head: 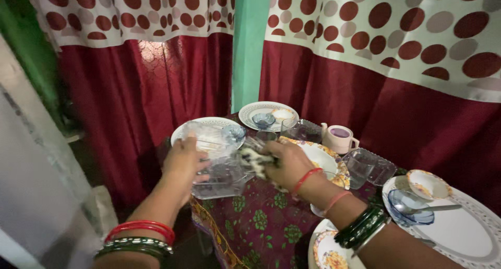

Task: The person dries a white ceramic pitcher with a patterned cloth, then dries a clear glass square plate. The person places the dried items on a table with other dishes.

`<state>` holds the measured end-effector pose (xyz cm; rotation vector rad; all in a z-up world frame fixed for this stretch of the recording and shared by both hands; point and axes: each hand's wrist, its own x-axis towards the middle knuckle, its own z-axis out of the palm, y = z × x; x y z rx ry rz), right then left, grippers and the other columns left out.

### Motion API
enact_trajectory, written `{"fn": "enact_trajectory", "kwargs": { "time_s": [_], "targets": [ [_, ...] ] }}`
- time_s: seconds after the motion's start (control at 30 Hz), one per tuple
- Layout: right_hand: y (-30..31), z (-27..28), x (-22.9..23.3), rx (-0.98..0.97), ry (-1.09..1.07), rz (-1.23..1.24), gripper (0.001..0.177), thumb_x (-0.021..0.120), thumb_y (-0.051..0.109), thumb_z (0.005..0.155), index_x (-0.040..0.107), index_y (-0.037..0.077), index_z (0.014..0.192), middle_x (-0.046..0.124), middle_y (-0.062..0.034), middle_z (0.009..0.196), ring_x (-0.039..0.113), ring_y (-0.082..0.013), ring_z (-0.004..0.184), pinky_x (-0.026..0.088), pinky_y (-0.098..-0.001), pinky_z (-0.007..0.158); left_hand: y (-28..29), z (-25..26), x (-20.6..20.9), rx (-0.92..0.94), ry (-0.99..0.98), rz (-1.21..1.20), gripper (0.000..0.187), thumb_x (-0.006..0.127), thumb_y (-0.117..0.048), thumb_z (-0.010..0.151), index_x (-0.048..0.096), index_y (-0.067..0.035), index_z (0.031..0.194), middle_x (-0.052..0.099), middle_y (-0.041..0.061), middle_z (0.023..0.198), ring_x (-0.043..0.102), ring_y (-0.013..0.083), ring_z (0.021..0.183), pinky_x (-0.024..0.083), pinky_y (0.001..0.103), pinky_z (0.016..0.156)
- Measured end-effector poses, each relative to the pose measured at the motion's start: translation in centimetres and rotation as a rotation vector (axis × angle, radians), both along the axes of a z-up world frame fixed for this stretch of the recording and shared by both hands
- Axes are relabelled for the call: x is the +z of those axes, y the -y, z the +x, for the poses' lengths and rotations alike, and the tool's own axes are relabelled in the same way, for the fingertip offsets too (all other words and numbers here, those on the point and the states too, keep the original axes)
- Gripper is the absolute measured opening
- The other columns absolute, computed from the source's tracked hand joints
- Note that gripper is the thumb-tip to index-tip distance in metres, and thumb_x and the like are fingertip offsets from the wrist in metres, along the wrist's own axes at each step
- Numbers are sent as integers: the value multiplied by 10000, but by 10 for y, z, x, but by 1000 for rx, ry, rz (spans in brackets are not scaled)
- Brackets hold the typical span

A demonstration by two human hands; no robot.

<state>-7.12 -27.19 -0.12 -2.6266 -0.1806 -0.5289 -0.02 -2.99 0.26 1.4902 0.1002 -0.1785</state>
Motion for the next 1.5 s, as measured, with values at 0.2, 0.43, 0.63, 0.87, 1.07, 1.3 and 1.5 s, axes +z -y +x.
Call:
{"fn": "enact_trajectory", "kwargs": {
  "time_s": [0.2, 0.43, 0.63, 0.87, 1.07, 1.3, 1.5],
  "targets": [
    [-51, -10, 16, 181, 410, -400, 685, 734, 90, 651, 606, 75, 1324, 536, -199, 1439, 563, -405, 1146, 491, -487, 966, 50, -6, 8, -90, 323, 29, 563, 395, -499, 1024, 609, -51, 1290, 709, 131, 1201, 660, 274, 1080, 507, 412, 937],
    [7, -7, -42, -58, -258, -365, 476, 643, 113, 818, 663, 215, 1282, 713, -183, 1138, 670, -378, 1084, 538, -484, 937, 55, -11, -4, -51, 364, 253, 455, 402, -387, 1016, 594, -61, 1269, 757, 139, 930, 726, 239, 747, 576, 418, 673],
    [48, 1, -120, -195, -283, -230, 492, 637, 126, 786, 676, 191, 1272, 692, -225, 1180, 654, -427, 1108, 539, -487, 950, 48, 11, -43, 60, 412, 204, 431, 383, -314, 1041, 555, 13, 1262, 764, 177, 927, 780, 257, 776, 575, 361, 706],
    [7, -4, -113, -398, -711, -229, 790, 731, 625, 789, 501, 314, 1478, 170, -218, 1666, 209, -492, 1491, 209, -577, 1215, 50, 37, -83, 0, 300, 314, 477, 382, -372, 1057, 484, -6, 1346, 747, 190, 1043, 758, 266, 853, 543, 385, 653],
    [-11, -2, -142, -282, -604, -277, 665, 721, 364, 773, 607, 332, 1427, 578, -178, 1436, 497, -467, 1337, 445, -557, 1062, 56, 50, -90, 74, 276, 188, 455, 385, -343, 1084, 469, 20, 1345, 698, 181, 1116, 737, 283, 899, 563, 382, 676],
    [27, 14, -193, 459, -38, 167, 440, 718, 280, 798, 734, 276, 1238, 752, -46, 1242, 733, -269, 1102, 588, -403, 1024, 61, 66, -60, 92, 295, 82, 454, 358, -349, 1122, 375, -4, 1417, 686, 151, 1125, 718, 241, 931, 570, 366, 747],
    [32, 60, -195, -289, -638, -587, 446, 717, 247, 872, 654, 192, 1310, 598, -110, 1397, 615, -427, 1184, 480, -600, 968, 60, 79, -63, 162, 241, 8, 478, 333, -355, 1123, 378, -42, 1481, 690, 148, 1111, 695, 198, 884, 556, 350, 700]
  ]
}}
